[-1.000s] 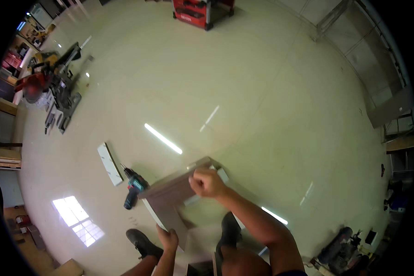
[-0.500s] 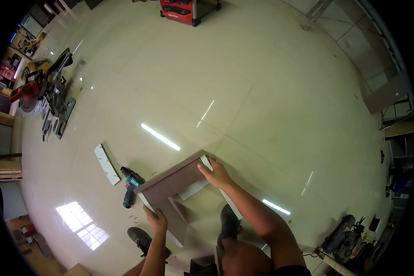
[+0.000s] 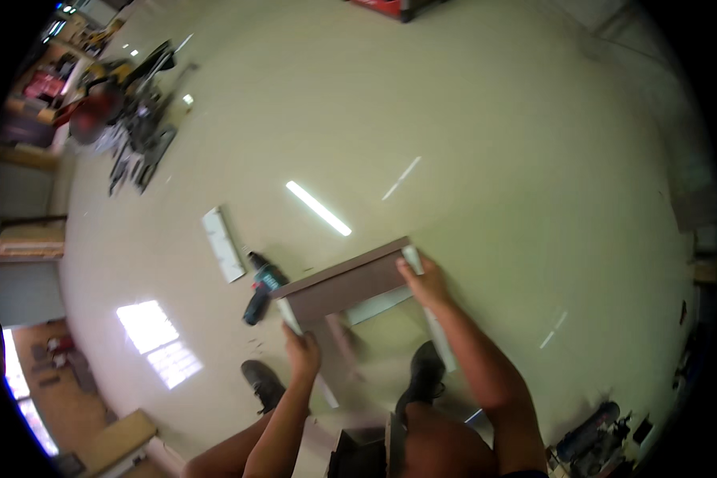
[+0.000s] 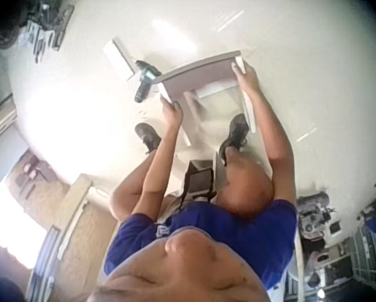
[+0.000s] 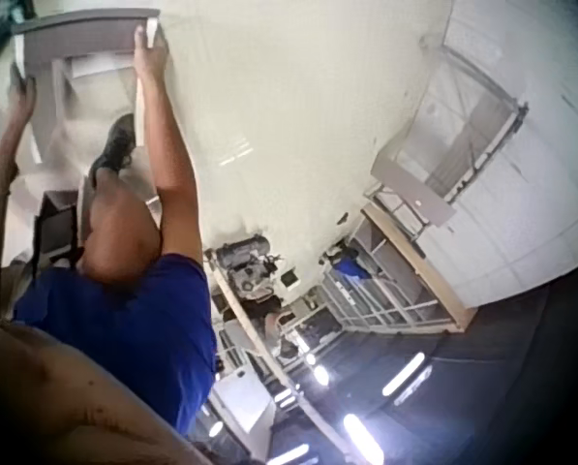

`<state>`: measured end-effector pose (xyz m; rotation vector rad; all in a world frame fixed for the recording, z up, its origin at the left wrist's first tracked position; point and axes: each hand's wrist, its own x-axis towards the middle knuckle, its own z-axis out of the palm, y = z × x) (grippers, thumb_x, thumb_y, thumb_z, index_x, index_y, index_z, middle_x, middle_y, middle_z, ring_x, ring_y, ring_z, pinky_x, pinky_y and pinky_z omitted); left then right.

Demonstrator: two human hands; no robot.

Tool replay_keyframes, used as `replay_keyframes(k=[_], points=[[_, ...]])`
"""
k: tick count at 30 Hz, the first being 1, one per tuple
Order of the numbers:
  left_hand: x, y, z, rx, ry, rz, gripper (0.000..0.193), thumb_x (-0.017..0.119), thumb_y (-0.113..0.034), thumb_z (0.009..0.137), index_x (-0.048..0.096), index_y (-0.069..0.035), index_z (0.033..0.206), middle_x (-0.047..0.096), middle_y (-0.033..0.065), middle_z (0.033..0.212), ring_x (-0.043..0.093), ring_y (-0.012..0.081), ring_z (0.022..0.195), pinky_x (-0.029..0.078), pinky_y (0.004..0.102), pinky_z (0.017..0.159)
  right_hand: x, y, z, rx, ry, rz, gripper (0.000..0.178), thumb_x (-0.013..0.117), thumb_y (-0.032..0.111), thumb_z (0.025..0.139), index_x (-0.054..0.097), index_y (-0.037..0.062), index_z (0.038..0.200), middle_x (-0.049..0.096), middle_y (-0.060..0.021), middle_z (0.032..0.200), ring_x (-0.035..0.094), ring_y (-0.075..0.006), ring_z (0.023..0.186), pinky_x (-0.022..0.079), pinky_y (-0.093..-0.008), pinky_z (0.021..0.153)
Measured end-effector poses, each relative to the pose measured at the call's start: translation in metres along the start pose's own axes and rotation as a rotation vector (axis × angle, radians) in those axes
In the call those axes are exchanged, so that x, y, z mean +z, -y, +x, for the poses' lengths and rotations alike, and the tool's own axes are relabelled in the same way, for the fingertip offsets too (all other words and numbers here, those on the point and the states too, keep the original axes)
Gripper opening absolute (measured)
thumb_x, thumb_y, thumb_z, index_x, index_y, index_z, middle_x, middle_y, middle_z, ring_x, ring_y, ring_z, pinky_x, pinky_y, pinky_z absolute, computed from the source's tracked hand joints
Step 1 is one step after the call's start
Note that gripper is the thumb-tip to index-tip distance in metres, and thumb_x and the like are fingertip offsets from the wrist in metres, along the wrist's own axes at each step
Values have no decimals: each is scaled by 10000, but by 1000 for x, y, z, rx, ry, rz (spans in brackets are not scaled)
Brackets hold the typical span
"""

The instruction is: The person assembles a small wooden box by aligning and securing panels with a cordless drill. They position the pieces, insert screws, and tighten them to form the box structure.

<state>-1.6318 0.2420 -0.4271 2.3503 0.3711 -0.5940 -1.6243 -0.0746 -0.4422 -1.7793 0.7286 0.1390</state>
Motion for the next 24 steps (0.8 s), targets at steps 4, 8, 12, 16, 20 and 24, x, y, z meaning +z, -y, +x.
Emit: replay_keyframes(k=[4,8,12,16,20,24], points=[[-7,-6,-3,187,-113,-128,693,556,-87,884,206,35,1470,611,279,1150,642,366,1030,498,410,857,2,16,-3,-45,19,43,526,586,458,928,622,17,1213,693,-142,1015,644,-246,963,481,-367,866],[1,27,-18,-160,-203,-811,608,549,-159,952,263,59,1443,617,209,1211,627,279,1085,495,371,889,3,17,-2,-23,36,18,529,583,466,932,623,15,1208,694,-149,1019,640,-245,970,473,-362,877],[-1,93,-54,-450,19,-1052,363,515,-212,1006,557,79,1219,678,146,1106,659,191,957,515,316,795,-1,14,-4,-53,7,17,542,583,484,932,628,11,1192,695,-144,994,634,-235,949,471,-362,866],[10,165,-84,-405,184,-486,383,535,-277,993,644,25,785,682,96,831,656,155,734,519,284,648,6,19,-3,-99,-12,8,542,585,492,932,635,6,1167,693,-134,965,629,-226,930,473,-365,853],[21,186,-97,-495,251,-585,368,454,-262,1031,628,1,840,711,98,913,664,150,723,520,289,661,4,15,-3,-28,-4,-7,521,582,478,940,639,9,1161,695,-136,984,629,-230,939,469,-371,866],[22,185,-104,-539,339,-628,304,419,-271,1041,579,-24,1117,671,111,1106,669,178,903,530,332,739,7,14,-1,-59,11,41,488,573,462,953,645,9,1120,680,-113,976,602,-205,929,461,-357,859]])
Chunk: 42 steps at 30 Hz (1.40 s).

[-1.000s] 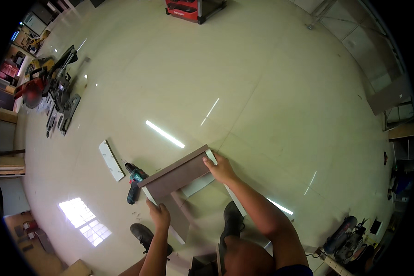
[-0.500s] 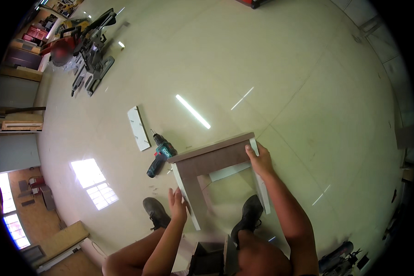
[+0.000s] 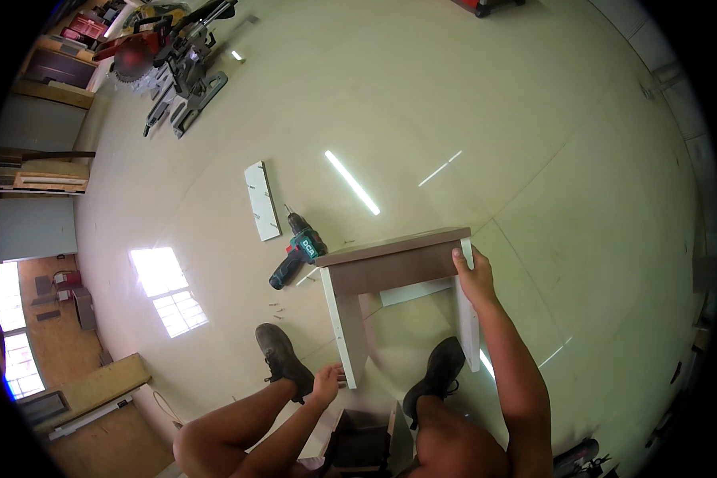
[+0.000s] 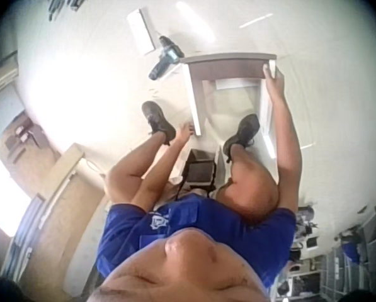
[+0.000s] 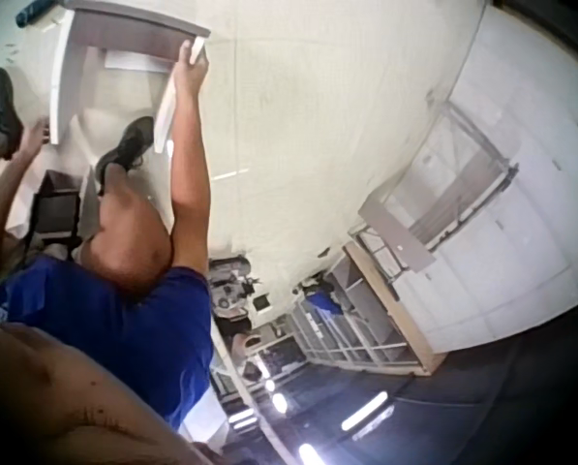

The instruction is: The person assembles a small wooden box by aligning and securing panels with a cordless drill. They position the pieces, insert screws, and tighten them to form the box structure.

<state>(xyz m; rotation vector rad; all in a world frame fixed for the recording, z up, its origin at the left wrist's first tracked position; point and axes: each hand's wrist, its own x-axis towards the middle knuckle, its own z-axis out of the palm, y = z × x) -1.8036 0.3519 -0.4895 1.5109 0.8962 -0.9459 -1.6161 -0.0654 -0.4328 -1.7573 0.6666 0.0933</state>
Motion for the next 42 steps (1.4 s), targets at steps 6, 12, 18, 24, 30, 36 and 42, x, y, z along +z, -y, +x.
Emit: replay_keyframes(k=[6,12,18,24,30,36,42], points=[[44,-61,-25,189,18,-371,448,341,-362,1052,486,-30,1316,618,136,1195,605,215,1100,513,358,864,-2,-5,1,34,0,23,479,590,451,949,640,-6,1081,656,-78,927,570,-177,890,453,-340,846],[61,-93,-28,467,34,-83,474,550,-193,978,423,-20,1402,550,134,1315,500,255,1254,366,354,1059,0,-1,-2,30,-14,-18,496,595,465,942,636,-16,1051,645,-78,908,559,-179,878,449,-341,850],[71,-86,-19,632,-141,235,493,582,-17,832,470,-7,1312,609,198,1149,572,334,1131,433,387,981,6,5,-5,-61,-63,-60,495,549,473,958,620,-10,1038,640,-96,893,560,-186,873,449,-333,833],[67,-68,-7,578,-178,317,487,563,16,772,507,-15,1255,598,226,1135,584,385,1102,455,412,946,3,2,-14,-116,-59,-155,499,523,471,966,605,-16,1039,625,-117,828,578,-214,809,469,-360,785],[61,-69,-3,557,-68,220,494,591,0,806,482,-21,1287,599,189,1169,584,326,1120,450,385,950,1,2,-11,-124,0,-208,618,466,522,977,552,-20,1259,673,-245,1038,648,-381,991,476,-418,891],[50,-80,-3,604,-27,-81,691,607,-50,888,279,-71,1497,408,133,1480,390,252,1371,360,395,1073,1,14,-17,-158,0,-220,585,489,462,979,522,-29,1295,641,-242,1148,617,-376,1104,468,-433,926],[33,-156,-22,768,-125,-41,524,511,5,939,354,-21,1439,440,143,1423,456,233,1310,462,309,941,-18,5,-38,-359,-111,-184,365,659,202,883,582,-4,1174,620,-206,1173,620,-324,1067,494,-411,866]])
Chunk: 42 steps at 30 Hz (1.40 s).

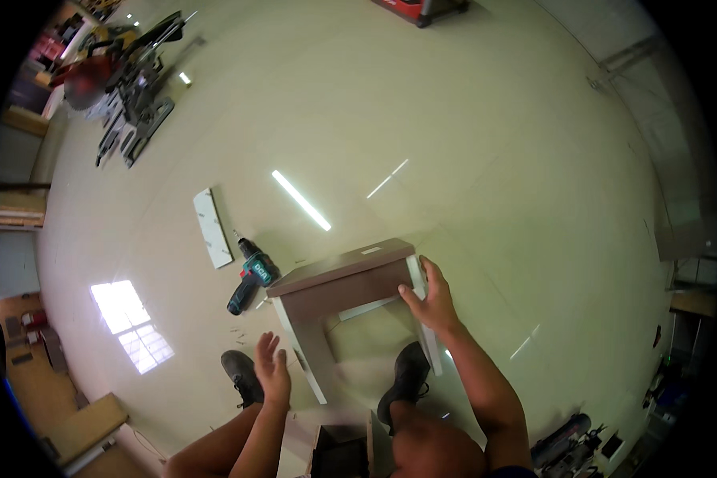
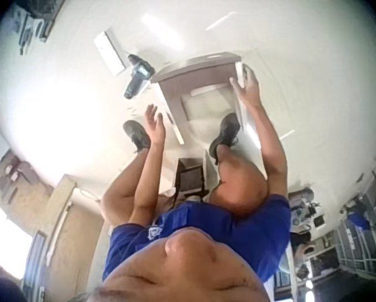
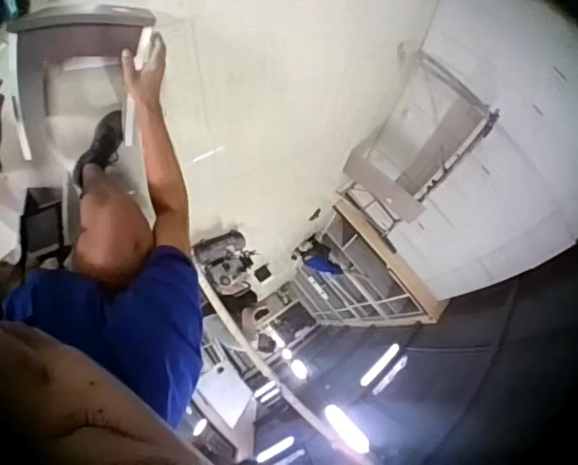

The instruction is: The person assembles a small wooden box by aligning and securing panels with a cordless drill. They position the pieces, insert screws, and tighten them to form the box structure.

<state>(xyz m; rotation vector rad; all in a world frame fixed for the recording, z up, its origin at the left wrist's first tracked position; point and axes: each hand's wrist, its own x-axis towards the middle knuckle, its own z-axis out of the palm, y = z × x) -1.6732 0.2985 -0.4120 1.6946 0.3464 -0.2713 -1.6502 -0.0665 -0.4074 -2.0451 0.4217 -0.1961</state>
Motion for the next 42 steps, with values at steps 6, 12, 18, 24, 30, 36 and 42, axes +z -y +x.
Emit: replay_keyframes(k=[6,12,18,24,30,36,42], points=[[-3,-25,-46,-180,-50,-17,73,589,-53,935,552,-17,986,665,86,1006,672,176,878,531,278,711,-25,23,-81,-27,107,42,287,713,69,786,579,15,1035,635,-169,1059,630,-282,949,501,-374,807],[14,14,-21,8,97,425,502,721,-123,812,461,-19,1228,658,106,955,667,220,812,533,354,694,-20,-13,-84,232,50,-85,617,729,150,736,504,-3,1290,639,-217,1123,620,-367,1076,487,-438,918],[42,20,9,-337,60,228,247,607,-26,781,560,22,1019,617,84,795,613,195,682,495,346,618,-7,-21,-66,334,145,-70,551,597,49,735,527,13,1281,653,-272,988,649,-418,955,520,-409,830],[46,5,0,-318,96,172,228,562,4,778,594,26,1003,629,79,818,606,183,715,488,338,652,-17,-10,-62,320,182,-96,608,569,0,700,537,46,1305,632,-259,798,659,-405,748,519,-414,662],[71,-22,3,-28,78,181,203,580,-37,838,595,33,1027,648,94,852,625,218,782,498,358,723,-50,2,-43,140,19,-96,538,544,-17,751,559,9,1288,670,-220,891,690,-298,787,532,-356,706],[108,-64,88,315,121,289,219,624,-57,837,628,25,1040,688,204,928,680,310,890,500,379,800,-59,5,16,-143,-234,-2,152,567,-43,797,583,-18,946,594,-86,763,563,-131,682,474,-288,639],[147,-78,154,346,140,243,195,634,-71,841,636,41,1002,692,166,910,665,259,859,502,371,783,-49,-25,49,-233,-388,19,184,574,-49,801,601,-35,982,618,-104,816,591,-152,741,487,-296,681]])
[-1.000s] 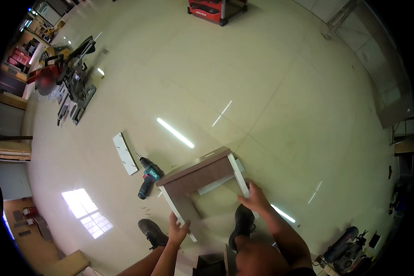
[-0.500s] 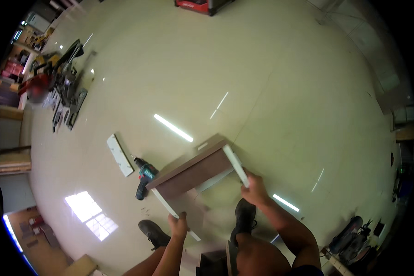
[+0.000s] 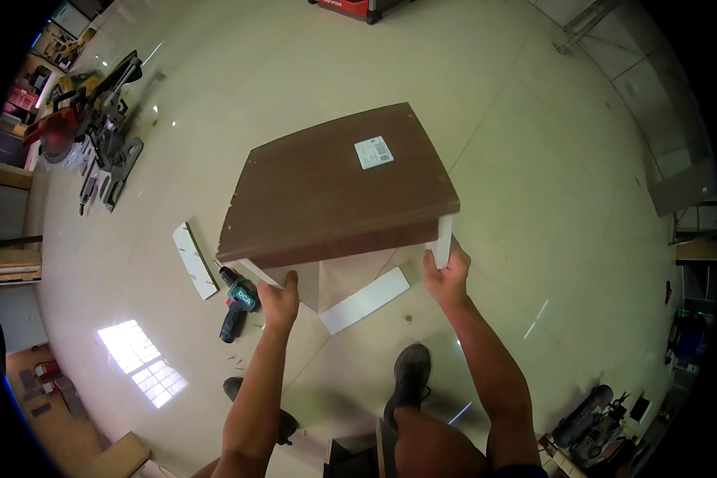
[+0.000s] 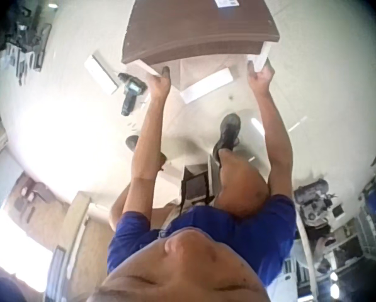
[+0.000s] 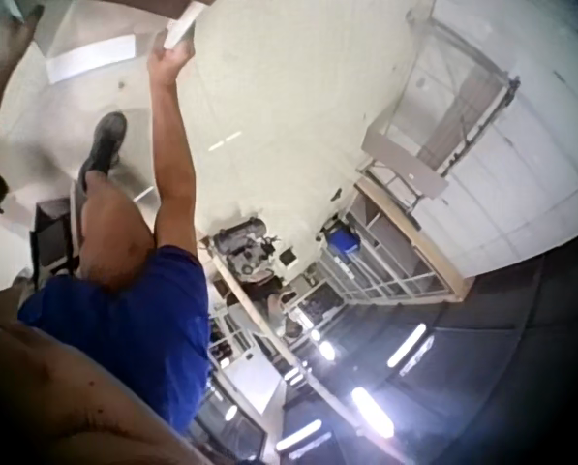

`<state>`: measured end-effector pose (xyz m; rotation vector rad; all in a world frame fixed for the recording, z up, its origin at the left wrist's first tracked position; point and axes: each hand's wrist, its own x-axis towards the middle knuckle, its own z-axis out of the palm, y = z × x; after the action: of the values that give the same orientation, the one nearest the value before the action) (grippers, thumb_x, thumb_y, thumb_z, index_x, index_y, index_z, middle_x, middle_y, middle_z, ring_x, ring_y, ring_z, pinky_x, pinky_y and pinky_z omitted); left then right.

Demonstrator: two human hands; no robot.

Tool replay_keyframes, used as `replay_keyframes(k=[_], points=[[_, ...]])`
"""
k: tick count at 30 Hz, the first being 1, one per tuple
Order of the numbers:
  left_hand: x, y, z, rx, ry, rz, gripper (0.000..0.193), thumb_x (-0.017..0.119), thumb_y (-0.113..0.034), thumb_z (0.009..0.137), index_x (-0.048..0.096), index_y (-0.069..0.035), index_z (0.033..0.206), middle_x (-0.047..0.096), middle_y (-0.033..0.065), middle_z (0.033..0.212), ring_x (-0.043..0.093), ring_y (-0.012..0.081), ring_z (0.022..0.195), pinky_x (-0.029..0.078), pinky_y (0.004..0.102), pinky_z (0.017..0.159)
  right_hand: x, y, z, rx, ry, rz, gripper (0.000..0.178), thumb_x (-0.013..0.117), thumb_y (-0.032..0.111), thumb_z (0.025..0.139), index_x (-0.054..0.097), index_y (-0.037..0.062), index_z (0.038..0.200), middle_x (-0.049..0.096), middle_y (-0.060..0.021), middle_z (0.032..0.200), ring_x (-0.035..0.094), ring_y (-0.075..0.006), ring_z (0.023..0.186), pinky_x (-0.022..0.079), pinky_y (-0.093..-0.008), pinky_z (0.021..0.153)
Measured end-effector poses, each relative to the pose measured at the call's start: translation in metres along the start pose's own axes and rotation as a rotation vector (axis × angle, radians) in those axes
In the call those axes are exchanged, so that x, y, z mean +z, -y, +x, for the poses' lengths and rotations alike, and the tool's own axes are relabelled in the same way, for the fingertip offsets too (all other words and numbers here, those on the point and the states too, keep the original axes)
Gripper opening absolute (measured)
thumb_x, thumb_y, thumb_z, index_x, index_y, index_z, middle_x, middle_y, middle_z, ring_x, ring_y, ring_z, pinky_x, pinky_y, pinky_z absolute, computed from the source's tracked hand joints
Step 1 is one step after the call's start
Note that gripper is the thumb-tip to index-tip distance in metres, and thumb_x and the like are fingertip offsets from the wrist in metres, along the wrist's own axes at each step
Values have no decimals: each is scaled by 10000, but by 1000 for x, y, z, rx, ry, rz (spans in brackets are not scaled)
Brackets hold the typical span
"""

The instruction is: The person assembles a small wooden box by aligning and securing panels with a cordless drill. They position the pieces, insert screws, and tighten them to form the box structure.

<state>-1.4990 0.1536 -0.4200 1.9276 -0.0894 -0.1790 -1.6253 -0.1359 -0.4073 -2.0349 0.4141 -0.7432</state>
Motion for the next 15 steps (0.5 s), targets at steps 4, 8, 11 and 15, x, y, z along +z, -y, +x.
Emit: replay_keyframes(k=[4,8,11,15], points=[[3,-2,-10,-60,98,22,164,646,-98,847,643,32,948,701,164,859,683,273,808,521,378,743,-32,46,14,120,85,-120,469,518,-84,784,573,-55,1249,668,-199,1066,659,-210,974,498,-319,865],[13,-1,-50,-257,281,-219,179,657,-107,839,656,20,965,709,123,869,676,225,818,526,373,754,-69,127,25,157,166,-363,582,511,-106,735,527,-50,1314,622,-267,1202,649,-343,1091,497,-352,925],[32,2,-91,-292,382,-253,178,643,-102,874,658,12,1010,688,73,817,630,159,650,516,335,574,-102,164,10,60,198,-545,617,525,-86,704,512,-55,1321,616,-293,1167,646,-416,1022,520,-369,886],[12,5,-139,-294,449,-311,196,645,-121,874,656,3,1026,684,64,805,616,141,632,500,321,554,-113,223,-10,214,354,-638,639,515,-70,671,527,-46,1309,637,-285,1063,665,-409,910,538,-376,800]])
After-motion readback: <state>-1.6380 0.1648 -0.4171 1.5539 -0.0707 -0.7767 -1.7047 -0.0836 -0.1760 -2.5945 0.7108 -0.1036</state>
